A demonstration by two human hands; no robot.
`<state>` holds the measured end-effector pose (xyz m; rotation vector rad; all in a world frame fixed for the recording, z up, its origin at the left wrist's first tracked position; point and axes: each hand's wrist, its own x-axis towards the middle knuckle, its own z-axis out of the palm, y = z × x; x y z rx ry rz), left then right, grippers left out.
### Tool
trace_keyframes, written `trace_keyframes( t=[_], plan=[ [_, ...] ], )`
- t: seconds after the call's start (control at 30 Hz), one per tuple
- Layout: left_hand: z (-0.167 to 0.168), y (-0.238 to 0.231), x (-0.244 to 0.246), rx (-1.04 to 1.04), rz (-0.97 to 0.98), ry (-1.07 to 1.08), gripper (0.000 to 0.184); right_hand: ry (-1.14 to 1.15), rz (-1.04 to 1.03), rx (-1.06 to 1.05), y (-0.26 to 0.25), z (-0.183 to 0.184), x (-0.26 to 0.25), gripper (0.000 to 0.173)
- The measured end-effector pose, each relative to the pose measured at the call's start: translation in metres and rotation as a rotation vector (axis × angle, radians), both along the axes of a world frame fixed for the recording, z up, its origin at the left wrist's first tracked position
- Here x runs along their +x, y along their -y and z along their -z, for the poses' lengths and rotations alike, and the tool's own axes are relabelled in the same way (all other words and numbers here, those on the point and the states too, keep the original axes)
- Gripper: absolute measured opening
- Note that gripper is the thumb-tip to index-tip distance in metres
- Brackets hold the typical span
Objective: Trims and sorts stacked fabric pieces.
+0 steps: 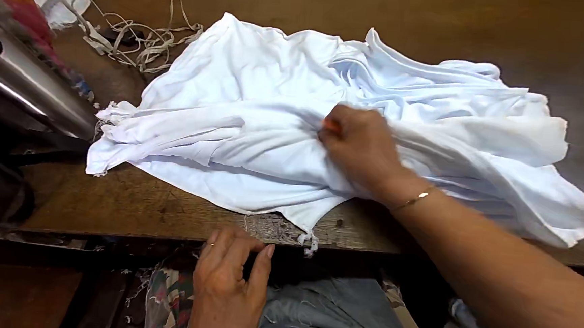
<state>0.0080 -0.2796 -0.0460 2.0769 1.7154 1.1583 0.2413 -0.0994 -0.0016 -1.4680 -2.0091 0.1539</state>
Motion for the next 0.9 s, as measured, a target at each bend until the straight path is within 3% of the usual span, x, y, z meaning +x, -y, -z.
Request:
trace_keyframes(
  t=[0.07, 0.17, 0.33, 0.47, 0.63, 0.73, 0.83, 0.9],
  plan=[
    [-0.003, 0.0, 0.013, -0.003, 0.036, -0.006, 0.03, 0.071, -0.026, 0.079, 0.005, 0.011, -0.004, 0.014],
    [-0.007, -0.005, 0.032, 0.05, 0.086, -0.142, 0.045, -0.099, -0.068, 0.079, 0.02, 0.009, 0.002, 0.017],
    [0.004, -0.028, 0.043, 0.097, 0.259, -0.17, 0.011, -0.168, -0.201, 0.027, 0.076, 0.006, 0.017, 0.015],
    [0.007, -0.017, 0.04, 0.129, 0.343, -0.086, 0.017, -0.275, -0.288, -0.124, 0.127, 0.023, 0.036, 0.013],
    [0.01, 0.012, 0.033, 0.046, 0.334, 0.175, 0.016, -0.598, -0.407, -0.6, 0.172, 0.043, 0.052, 0.032],
    [0.013, 0.03, 0.035, -0.139, 0.304, 0.454, 0.012, -0.72, -0.442, -0.895, 0.186, 0.042, 0.055, 0.042],
    [0.016, 0.039, 0.039, -0.326, 0.251, 0.73, 0.009, -0.793, -0.376, -1.049, 0.195, 0.049, 0.051, 0.039],
    [0.017, 0.042, 0.04, -0.369, 0.252, 0.795, 0.009, -0.842, -0.335, -1.078, 0.196, 0.052, 0.047, 0.037]
  ],
)
